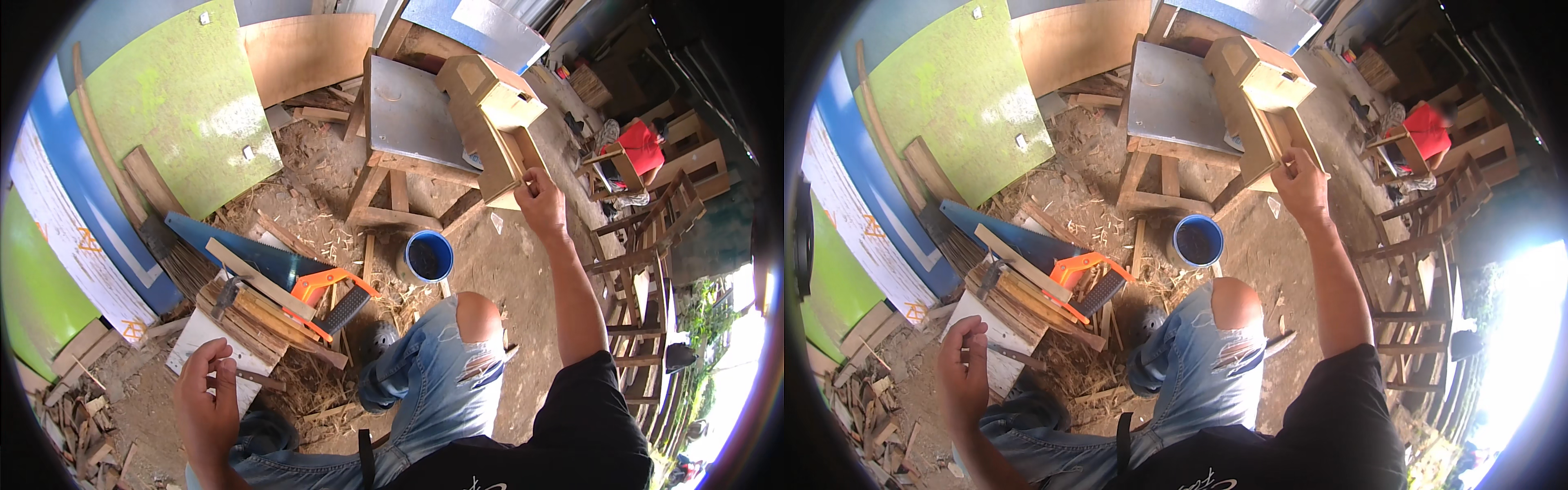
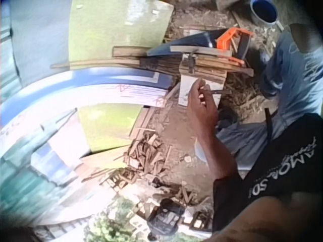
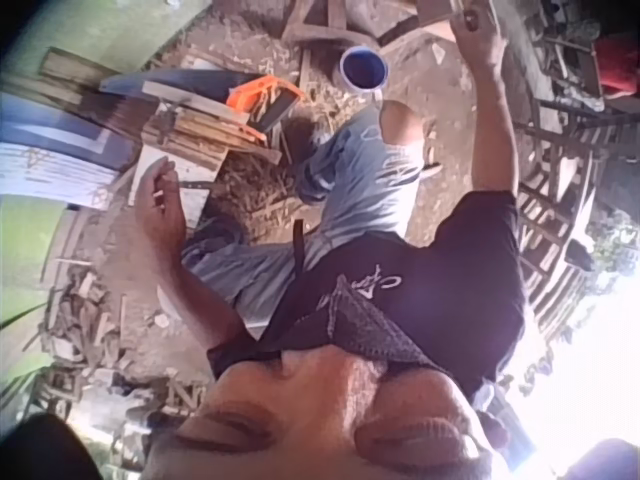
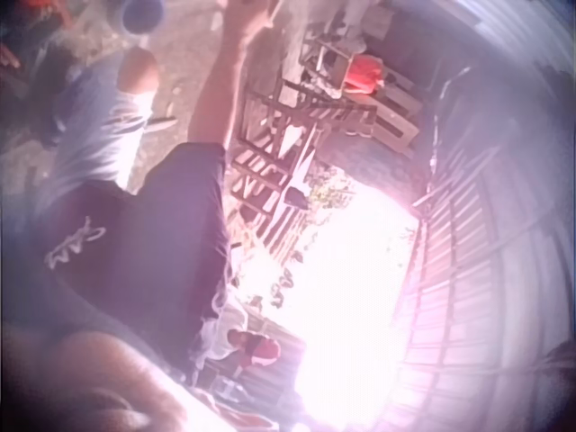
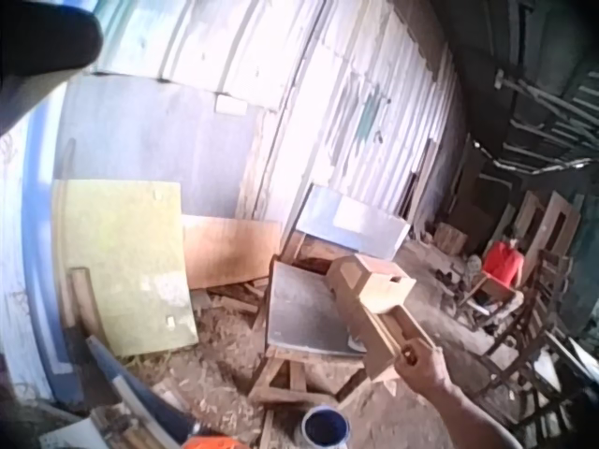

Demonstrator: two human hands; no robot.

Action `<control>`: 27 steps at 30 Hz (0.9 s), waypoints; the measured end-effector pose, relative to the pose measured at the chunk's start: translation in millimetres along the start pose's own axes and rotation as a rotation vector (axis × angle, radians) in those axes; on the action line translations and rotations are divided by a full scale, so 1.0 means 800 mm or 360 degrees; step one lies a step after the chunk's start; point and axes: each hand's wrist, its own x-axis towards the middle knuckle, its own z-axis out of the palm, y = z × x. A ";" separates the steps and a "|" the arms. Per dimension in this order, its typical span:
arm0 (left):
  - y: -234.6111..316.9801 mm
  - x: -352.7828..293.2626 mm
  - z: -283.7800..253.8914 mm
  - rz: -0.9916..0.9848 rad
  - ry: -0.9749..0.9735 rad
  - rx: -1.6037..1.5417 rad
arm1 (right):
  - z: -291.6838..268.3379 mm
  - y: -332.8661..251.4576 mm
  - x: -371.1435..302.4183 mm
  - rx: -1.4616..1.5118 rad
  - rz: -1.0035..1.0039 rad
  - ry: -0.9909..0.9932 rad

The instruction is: The person sits on the floor and uses a hand saw to cut small wooden sticks, then fits them into a wooden box frame. They repeatedly test the fit of the sticks and adjust the box components.

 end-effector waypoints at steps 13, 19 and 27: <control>0.075 0.000 0.047 0.1194 0.0142 0.0270 | -0.006 -0.134 -0.150 0.1421 -0.0041 -0.0951; 0.084 -0.011 0.050 0.1180 -0.0048 0.0400 | 0.017 -0.208 -0.224 0.1253 -0.0758 -0.1324; 0.056 -0.032 0.032 0.0522 -0.0757 0.0194 | 0.033 -0.245 -0.246 0.1059 -0.1559 -0.1174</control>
